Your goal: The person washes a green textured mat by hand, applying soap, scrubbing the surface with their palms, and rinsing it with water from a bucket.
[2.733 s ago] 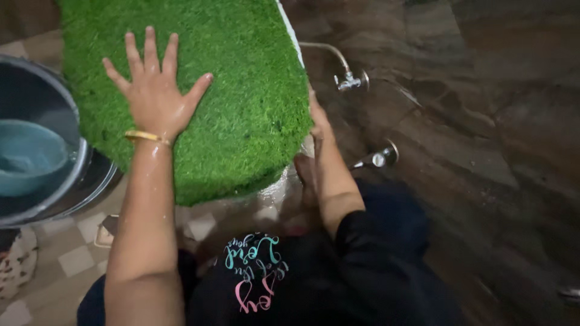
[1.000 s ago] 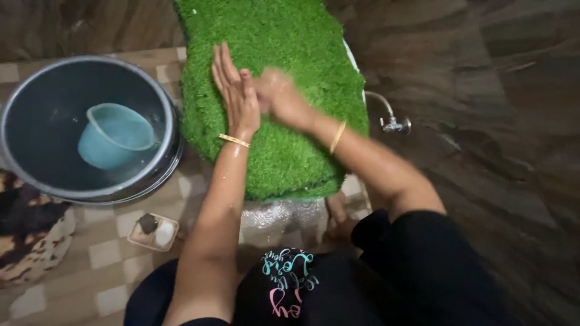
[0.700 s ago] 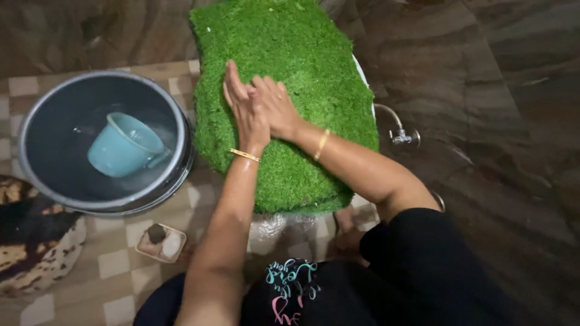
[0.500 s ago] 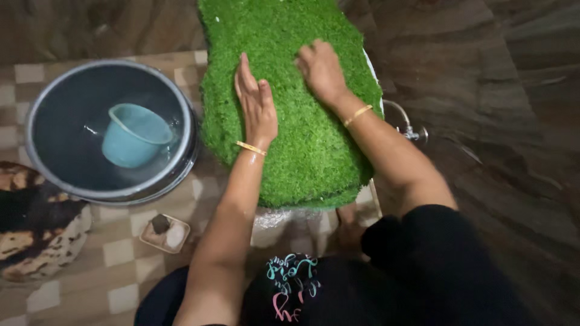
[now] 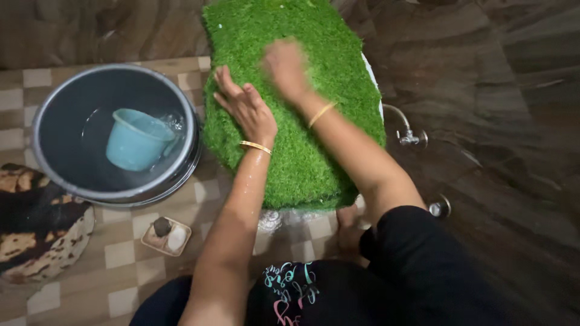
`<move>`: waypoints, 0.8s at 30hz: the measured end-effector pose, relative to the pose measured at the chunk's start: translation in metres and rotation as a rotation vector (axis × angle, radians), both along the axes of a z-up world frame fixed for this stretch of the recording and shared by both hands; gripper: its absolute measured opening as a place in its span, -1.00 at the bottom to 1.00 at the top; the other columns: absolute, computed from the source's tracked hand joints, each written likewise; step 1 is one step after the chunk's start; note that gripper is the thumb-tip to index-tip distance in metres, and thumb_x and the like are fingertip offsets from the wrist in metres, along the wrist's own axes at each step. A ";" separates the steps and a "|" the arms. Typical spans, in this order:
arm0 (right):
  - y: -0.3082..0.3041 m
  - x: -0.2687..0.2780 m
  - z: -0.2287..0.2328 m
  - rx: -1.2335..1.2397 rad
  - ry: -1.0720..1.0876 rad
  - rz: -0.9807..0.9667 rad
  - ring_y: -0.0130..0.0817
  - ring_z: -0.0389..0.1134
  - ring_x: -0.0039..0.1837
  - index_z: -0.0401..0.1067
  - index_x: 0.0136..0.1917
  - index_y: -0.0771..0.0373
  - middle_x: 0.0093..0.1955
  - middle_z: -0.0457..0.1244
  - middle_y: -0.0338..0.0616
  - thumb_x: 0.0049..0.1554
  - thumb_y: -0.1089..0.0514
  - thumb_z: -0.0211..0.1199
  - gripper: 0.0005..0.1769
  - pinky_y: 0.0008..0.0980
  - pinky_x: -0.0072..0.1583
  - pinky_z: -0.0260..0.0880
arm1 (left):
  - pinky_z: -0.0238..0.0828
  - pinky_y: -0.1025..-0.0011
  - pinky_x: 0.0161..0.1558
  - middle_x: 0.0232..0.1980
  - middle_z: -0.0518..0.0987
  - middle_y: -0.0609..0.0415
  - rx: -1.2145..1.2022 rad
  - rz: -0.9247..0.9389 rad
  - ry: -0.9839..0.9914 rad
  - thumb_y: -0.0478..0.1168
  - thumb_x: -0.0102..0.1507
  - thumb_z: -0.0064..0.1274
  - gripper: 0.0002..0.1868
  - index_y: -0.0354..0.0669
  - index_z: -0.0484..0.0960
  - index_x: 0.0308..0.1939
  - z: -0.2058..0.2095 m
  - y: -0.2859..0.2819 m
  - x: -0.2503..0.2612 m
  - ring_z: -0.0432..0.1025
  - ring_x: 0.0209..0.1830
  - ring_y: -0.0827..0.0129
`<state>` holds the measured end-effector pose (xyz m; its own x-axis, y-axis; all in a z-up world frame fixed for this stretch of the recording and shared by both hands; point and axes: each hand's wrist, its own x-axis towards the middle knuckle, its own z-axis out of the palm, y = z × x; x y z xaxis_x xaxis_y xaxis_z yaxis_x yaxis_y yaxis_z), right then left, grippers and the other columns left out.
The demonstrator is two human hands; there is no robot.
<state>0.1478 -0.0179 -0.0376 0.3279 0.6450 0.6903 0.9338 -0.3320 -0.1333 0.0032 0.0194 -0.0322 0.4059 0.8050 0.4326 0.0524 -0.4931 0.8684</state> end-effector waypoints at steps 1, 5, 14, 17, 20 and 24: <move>0.015 -0.018 -0.014 0.002 0.044 0.333 -0.01 0.29 0.16 0.52 -0.03 0.19 0.05 0.33 -0.01 0.15 0.10 0.30 -0.85 -0.02 0.23 0.29 | -0.53 -0.11 0.70 0.71 -0.06 -0.27 -0.001 0.005 0.006 0.34 0.47 -0.83 -0.11 -0.27 -0.02 0.62 -0.002 0.001 0.003 -0.19 0.76 -0.06; 0.005 0.042 0.007 -0.144 0.085 0.125 0.01 0.26 0.07 0.52 0.04 0.17 -0.01 0.31 0.03 0.24 0.05 0.21 -0.80 -0.04 0.12 0.30 | -0.32 -0.07 0.70 0.61 0.16 -0.29 -0.067 -0.013 0.041 0.34 0.47 -0.69 -0.14 -0.28 0.04 0.58 -0.006 0.002 -0.001 0.06 0.65 -0.11; 0.023 -0.012 -0.029 -0.204 0.129 0.333 0.02 0.20 0.09 0.42 0.03 0.22 0.00 0.23 0.05 0.32 0.07 0.15 -0.82 0.01 0.12 0.24 | -0.03 -0.04 0.56 0.55 0.25 -0.31 -0.345 0.118 -0.223 0.31 0.45 -0.44 -0.19 -0.30 0.21 0.50 -0.015 0.007 0.009 0.14 0.58 -0.13; -0.008 0.016 0.001 0.071 0.611 0.093 0.02 0.30 -0.08 0.45 -0.04 0.27 -0.10 0.32 0.04 0.32 0.07 0.16 -0.77 -0.03 0.00 0.29 | -0.12 0.03 0.63 0.59 0.16 -0.31 -0.156 -0.073 0.188 0.24 0.40 -0.15 -0.22 -0.34 0.29 0.46 -0.001 0.008 0.001 -0.06 0.66 -0.11; -0.008 -0.003 0.022 -0.103 0.272 -0.093 0.11 0.29 -0.09 0.42 -0.06 0.36 -0.15 0.27 0.17 0.21 0.18 0.21 -0.84 0.02 -0.03 0.28 | -0.35 -0.10 0.56 0.59 -0.01 -0.34 0.174 -0.195 0.595 0.10 0.30 -0.03 -0.19 -0.38 0.18 0.47 0.016 -0.015 -0.042 -0.29 0.63 -0.14; -0.029 -0.071 0.034 -0.213 0.067 0.307 0.23 0.27 -0.01 0.41 -0.02 0.43 -0.08 0.25 0.28 0.15 0.31 0.19 -0.86 0.04 0.01 0.25 | -0.35 -0.29 0.47 0.57 0.13 -0.37 0.319 -0.095 0.486 0.01 0.11 0.05 -0.15 -0.53 0.35 0.37 0.010 -0.022 -0.083 -0.09 0.62 -0.08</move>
